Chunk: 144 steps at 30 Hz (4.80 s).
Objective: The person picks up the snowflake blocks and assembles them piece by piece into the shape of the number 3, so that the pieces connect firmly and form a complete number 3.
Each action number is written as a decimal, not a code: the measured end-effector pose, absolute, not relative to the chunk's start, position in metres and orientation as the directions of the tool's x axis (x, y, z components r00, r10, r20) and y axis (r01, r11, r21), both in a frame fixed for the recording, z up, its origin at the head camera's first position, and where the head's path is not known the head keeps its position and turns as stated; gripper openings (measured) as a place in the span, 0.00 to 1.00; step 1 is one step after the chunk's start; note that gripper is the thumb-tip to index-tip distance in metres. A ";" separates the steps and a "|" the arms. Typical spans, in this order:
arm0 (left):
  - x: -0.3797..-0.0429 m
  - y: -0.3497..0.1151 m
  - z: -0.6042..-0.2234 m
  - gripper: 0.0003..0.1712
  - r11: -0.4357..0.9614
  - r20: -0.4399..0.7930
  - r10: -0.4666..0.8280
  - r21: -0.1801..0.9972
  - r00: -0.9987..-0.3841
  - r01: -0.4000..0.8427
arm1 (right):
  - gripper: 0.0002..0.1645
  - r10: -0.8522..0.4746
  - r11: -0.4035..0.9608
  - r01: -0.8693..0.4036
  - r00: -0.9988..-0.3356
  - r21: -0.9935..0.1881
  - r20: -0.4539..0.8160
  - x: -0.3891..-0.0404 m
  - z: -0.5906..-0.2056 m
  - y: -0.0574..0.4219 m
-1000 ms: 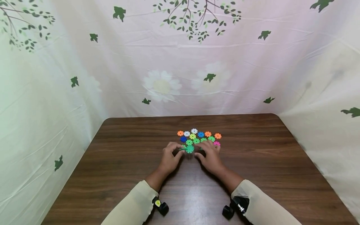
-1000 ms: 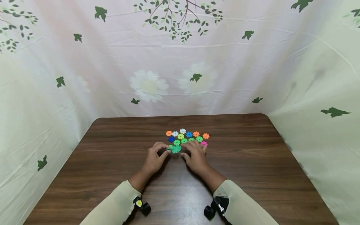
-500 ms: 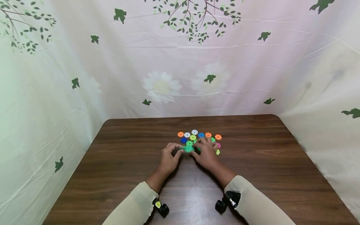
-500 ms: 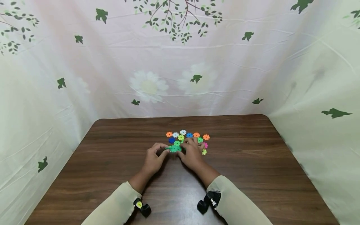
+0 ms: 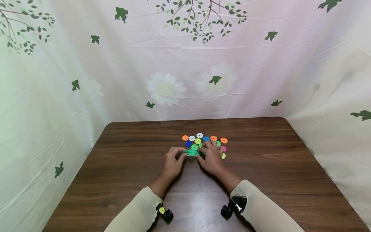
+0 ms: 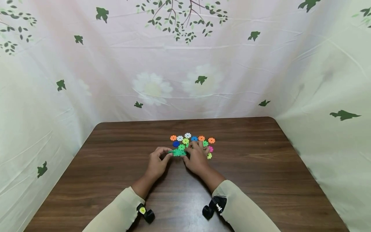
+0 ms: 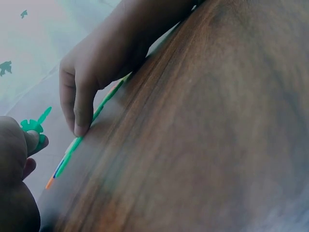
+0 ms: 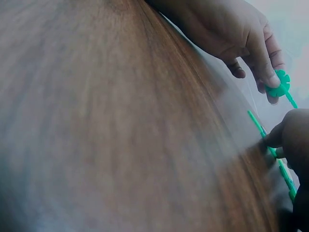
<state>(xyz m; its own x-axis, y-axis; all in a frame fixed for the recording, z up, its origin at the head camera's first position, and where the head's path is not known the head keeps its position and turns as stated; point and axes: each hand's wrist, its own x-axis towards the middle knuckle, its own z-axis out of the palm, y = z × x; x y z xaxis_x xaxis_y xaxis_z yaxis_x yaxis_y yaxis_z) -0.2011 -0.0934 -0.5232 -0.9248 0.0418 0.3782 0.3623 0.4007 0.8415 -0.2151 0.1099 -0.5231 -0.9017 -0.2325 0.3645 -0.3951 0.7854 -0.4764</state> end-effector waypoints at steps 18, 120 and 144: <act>-0.201 -0.095 -0.523 0.03 0.431 0.367 0.034 0.834 -0.930 0.345 | 0.13 -0.202 0.706 -0.369 -0.923 -0.604 0.328 -0.215 -0.521 0.110; -0.197 -0.099 -0.519 0.21 0.418 0.530 0.250 0.696 -0.811 0.584 | 0.17 -0.214 0.445 -0.559 -0.825 -0.700 0.523 -0.202 -0.518 0.110; -0.202 -0.097 -0.523 0.21 0.289 0.601 0.264 0.697 -0.755 0.656 | 0.21 -0.146 0.583 -0.535 -0.810 -0.612 0.569 -0.208 -0.521 0.111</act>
